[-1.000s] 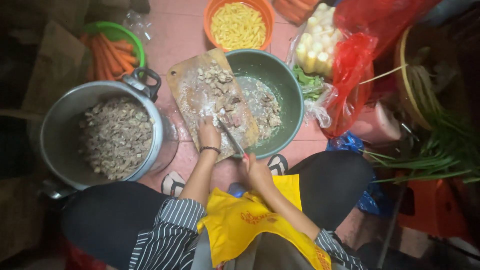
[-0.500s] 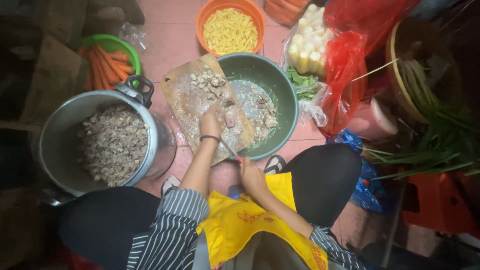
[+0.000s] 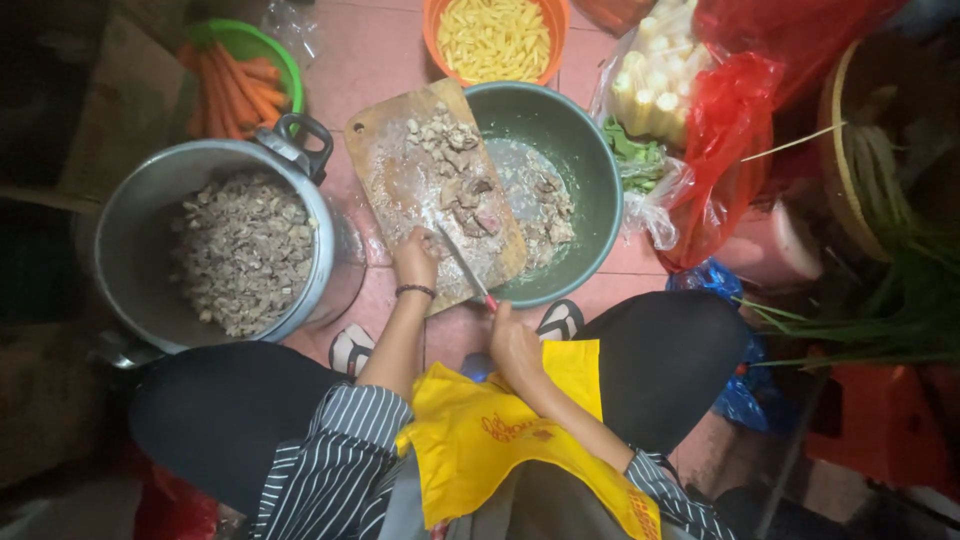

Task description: Chopping cooked meat into smaller pieces on a wooden cutting board.

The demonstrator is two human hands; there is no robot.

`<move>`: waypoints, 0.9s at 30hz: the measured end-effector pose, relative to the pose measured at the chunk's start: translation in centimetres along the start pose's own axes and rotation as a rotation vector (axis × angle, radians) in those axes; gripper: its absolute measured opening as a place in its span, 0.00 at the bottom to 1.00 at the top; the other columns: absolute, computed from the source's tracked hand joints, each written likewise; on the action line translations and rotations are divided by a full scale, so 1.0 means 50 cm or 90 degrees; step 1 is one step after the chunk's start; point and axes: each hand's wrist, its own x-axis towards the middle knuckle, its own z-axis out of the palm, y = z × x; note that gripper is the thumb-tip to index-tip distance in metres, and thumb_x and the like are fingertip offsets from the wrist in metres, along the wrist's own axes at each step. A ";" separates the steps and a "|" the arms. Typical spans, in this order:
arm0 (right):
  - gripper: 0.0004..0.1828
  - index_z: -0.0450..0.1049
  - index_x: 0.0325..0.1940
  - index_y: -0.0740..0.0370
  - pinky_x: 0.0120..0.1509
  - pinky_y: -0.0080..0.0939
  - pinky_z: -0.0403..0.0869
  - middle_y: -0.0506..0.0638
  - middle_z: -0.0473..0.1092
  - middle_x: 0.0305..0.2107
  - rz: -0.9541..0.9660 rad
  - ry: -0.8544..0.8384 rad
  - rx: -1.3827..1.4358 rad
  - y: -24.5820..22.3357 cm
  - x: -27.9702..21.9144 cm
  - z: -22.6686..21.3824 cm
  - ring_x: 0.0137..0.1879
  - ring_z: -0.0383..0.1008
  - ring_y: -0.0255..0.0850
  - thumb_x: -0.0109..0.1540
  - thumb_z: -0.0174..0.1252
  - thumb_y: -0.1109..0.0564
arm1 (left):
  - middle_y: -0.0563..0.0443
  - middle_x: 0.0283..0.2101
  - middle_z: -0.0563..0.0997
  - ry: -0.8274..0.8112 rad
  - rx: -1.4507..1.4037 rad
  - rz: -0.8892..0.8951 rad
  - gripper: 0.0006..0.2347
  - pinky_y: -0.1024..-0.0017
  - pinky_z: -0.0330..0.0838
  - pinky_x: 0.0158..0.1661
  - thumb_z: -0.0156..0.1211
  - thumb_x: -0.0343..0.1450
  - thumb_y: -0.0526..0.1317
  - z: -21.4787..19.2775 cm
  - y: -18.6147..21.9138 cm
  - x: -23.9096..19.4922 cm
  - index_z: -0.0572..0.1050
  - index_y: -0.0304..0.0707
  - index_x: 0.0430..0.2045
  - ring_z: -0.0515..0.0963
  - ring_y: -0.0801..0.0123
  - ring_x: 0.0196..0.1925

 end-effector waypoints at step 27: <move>0.19 0.62 0.56 0.70 0.39 0.66 0.74 0.76 0.73 0.34 -0.160 -0.006 0.134 0.084 -0.015 0.049 0.40 0.77 0.70 0.65 0.47 0.55 | 0.23 0.45 0.76 0.046 0.116 0.021 0.10 0.46 0.74 0.44 0.60 0.70 0.34 0.010 0.061 -0.013 0.74 0.28 0.43 0.79 0.32 0.44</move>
